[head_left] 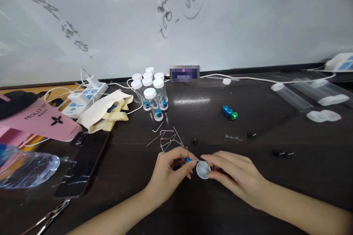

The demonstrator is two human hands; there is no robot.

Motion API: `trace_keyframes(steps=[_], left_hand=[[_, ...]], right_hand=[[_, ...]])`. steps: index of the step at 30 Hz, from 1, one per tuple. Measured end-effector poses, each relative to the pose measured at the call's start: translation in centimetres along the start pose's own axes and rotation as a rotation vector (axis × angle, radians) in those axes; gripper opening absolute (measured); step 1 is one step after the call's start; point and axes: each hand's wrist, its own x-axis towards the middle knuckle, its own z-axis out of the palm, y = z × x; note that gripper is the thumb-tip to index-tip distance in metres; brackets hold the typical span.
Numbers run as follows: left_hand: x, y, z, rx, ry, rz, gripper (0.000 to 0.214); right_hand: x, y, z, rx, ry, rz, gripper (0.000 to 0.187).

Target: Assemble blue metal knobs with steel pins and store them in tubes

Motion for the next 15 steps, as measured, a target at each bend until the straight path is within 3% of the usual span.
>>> trace_keyframes(steps=[5,15], left_hand=[[0.45,0.0,-0.05,-0.08,0.028,-0.033,0.014],[-0.11,-0.22,0.24,0.095,-0.035,0.005,0.016]], right_hand=[[-0.22,0.42,-0.14,-0.188,0.069,-0.116,0.03],[0.28,0.4,-0.7,-0.06,-0.029,-0.137,0.031]])
